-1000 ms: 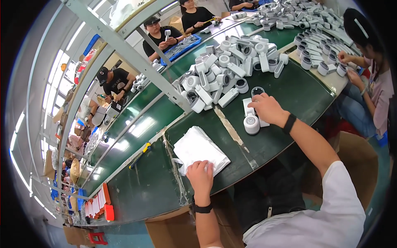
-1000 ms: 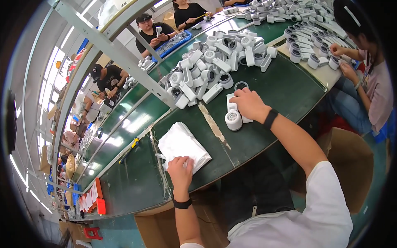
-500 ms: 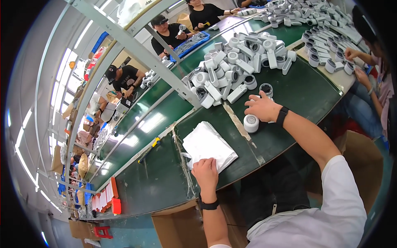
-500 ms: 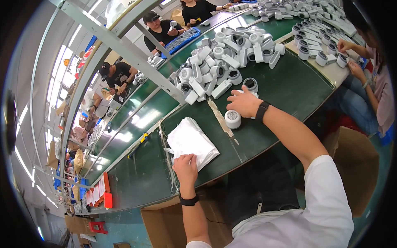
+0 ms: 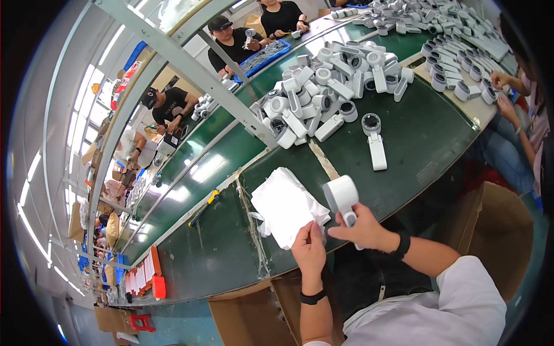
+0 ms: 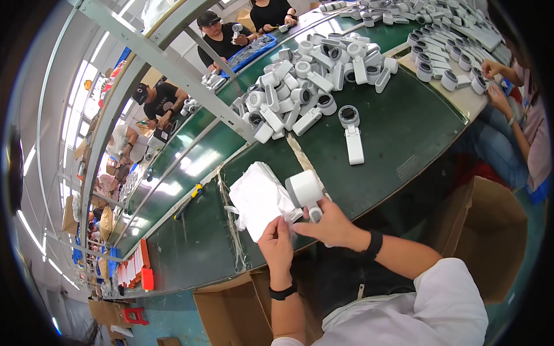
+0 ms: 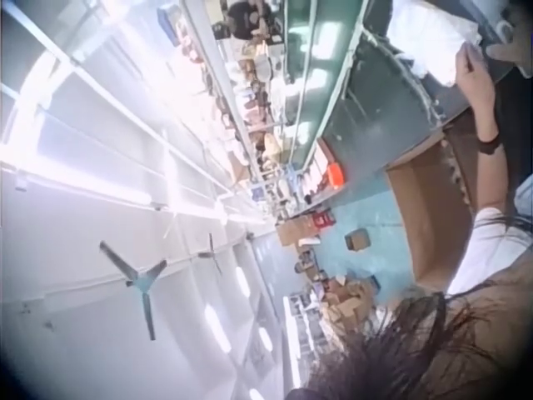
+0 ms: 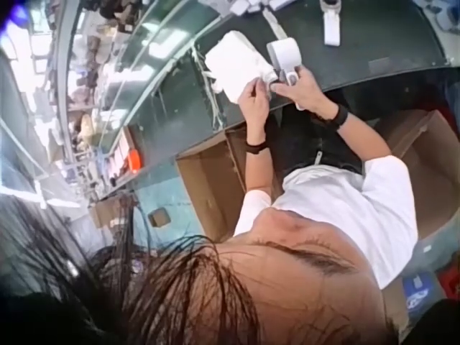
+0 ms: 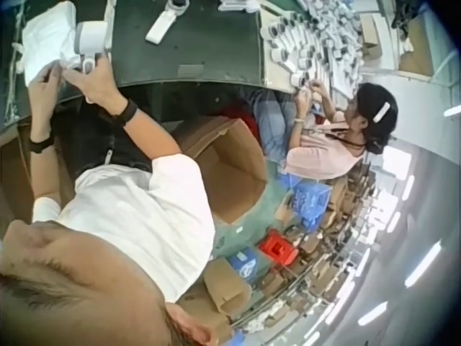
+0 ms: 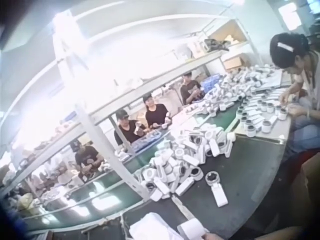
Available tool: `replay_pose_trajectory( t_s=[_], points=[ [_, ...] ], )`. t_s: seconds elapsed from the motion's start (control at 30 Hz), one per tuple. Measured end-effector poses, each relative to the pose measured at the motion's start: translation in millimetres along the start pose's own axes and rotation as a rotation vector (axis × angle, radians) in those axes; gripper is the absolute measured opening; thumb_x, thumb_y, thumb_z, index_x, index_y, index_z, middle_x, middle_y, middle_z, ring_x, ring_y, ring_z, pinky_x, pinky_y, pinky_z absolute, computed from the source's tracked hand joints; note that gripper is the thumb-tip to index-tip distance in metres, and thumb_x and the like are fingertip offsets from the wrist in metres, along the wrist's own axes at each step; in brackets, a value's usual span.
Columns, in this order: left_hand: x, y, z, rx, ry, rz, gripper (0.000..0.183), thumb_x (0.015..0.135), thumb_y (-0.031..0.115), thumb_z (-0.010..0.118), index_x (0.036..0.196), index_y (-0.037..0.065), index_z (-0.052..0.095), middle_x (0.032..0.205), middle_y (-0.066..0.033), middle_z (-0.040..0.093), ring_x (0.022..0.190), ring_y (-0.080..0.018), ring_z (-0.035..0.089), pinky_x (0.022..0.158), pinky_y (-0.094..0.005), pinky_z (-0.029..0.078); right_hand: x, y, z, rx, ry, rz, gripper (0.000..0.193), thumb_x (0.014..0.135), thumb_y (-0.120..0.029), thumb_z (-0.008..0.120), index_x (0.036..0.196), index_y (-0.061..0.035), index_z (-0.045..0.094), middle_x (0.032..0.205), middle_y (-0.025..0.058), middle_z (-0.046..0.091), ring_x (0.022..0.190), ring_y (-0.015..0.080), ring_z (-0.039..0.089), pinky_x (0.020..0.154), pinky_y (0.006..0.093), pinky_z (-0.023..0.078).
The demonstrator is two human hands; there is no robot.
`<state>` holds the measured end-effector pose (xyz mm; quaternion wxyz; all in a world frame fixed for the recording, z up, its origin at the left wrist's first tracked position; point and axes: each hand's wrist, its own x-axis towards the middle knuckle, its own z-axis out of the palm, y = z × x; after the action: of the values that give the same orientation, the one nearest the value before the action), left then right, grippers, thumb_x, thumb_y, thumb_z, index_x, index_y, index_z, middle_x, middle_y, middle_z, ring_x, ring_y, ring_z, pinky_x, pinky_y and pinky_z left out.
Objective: The person picks up a fan from a pile, slides it into a plastic bag, and places the bagged fan into a cardboard box, repeating the process for several fans.
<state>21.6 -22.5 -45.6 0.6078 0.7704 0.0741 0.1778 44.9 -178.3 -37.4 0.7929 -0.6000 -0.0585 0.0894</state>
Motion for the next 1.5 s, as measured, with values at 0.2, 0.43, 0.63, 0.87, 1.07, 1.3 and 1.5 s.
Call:
replay_pose_trajectory(
  t_s=[0.2, 0.43, 0.63, 0.87, 1.07, 1.3, 1.5],
  points=[
    [-7.0, -5.9, 2.7, -0.106, -0.031, -0.052, 0.024, 0.095, 0.014, 0.063, 0.105, -0.008, 0.067, 0.087, -0.0054, 0.068, 0.079, -0.01, 0.058, 0.072, -0.0238, 0.048, 5.1, 13.7, 16.2, 0.006, 0.056, 0.033, 0.037, 0.075, -0.012, 0.077, 0.103, 0.0013, 0.059, 0.091, 0.0036, 0.062, 0.079, 0.0091, 0.058, 0.069, 0.0258, 0.049],
    [-6.0, -1.9, -0.1, -0.221, 0.086, -0.11, 0.024, 0.094, 0.015, 0.065, 0.1, -0.009, 0.067, 0.086, -0.0036, 0.066, 0.078, -0.008, 0.056, 0.071, -0.0217, 0.046, 7.5, 7.5, 22.1, 0.016, 0.126, 0.086, 0.025, 0.078, -0.009, 0.074, 0.094, 0.0, 0.057, 0.08, 0.0034, 0.061, 0.063, 0.0092, 0.059, 0.056, 0.0249, 0.049],
    [-2.2, -7.9, -5.8, -0.276, 0.141, -0.097, 0.021, 0.096, 0.015, 0.062, 0.1, -0.006, 0.067, 0.086, -0.0043, 0.067, 0.076, -0.0091, 0.058, 0.071, -0.0217, 0.047, 8.0, 7.6, 20.4, 0.087, 0.119, 0.104, 0.023, 0.079, -0.01, 0.072, 0.093, -0.0006, 0.056, 0.079, 0.0031, 0.06, 0.061, 0.0089, 0.057, 0.055, 0.0251, 0.049],
    [5.6, 3.6, -19.7, -0.832, 0.148, -0.286, 0.025, 0.102, 0.019, 0.052, 0.113, -0.003, 0.055, 0.101, -0.0098, 0.063, 0.088, -0.0175, 0.063, 0.074, -0.0298, 0.053, 14.2, 11.9, 9.6, 0.011, 0.208, 0.03, 0.021, 0.081, -0.009, 0.068, 0.095, -0.0017, 0.056, 0.08, 0.0018, 0.06, 0.062, 0.0079, 0.057, 0.055, 0.0249, 0.048],
    [-3.5, 14.3, -7.2, -0.531, 0.082, -0.184, 0.021, 0.099, 0.013, 0.056, 0.111, -0.004, 0.059, 0.09, -0.0047, 0.063, 0.075, -0.0101, 0.058, 0.065, -0.0237, 0.048, 7.4, -7.5, 1.6, -0.177, 0.126, -0.015, 0.027, 0.082, -0.008, 0.067, 0.104, -0.0024, 0.053, 0.087, 0.0034, 0.061, 0.068, 0.008, 0.059, 0.058, 0.0249, 0.05],
    [4.3, 12.5, -3.4, -0.425, 0.152, -0.15, 0.02, 0.097, 0.015, 0.06, 0.097, -0.005, 0.065, 0.077, -0.0003, 0.062, 0.062, -0.0046, 0.05, 0.054, -0.0193, 0.038, -12.7, -23.3, -57.9, -0.497, -0.503, -0.419, 0.069, 0.081, -0.006, 0.072, 0.141, -0.0053, 0.039, 0.12, 0.0109, 0.054, 0.114, 0.024, 0.055, 0.096, 0.0334, 0.044],
    [6.3, 19.5, 3.1, -0.394, 0.066, -0.133, 0.022, 0.096, 0.017, 0.061, 0.101, -0.004, 0.067, 0.076, 0.0005, 0.062, 0.063, -0.004, 0.05, 0.054, -0.0193, 0.038, -16.5, -59.9, -51.1, -0.652, -0.711, 0.11, 0.085, 0.078, -0.028, 0.079, 0.145, -0.006, 0.031, 0.102, 0.0149, 0.068, 0.094, 0.027, 0.067, 0.082, 0.0338, 0.05]
  ],
)
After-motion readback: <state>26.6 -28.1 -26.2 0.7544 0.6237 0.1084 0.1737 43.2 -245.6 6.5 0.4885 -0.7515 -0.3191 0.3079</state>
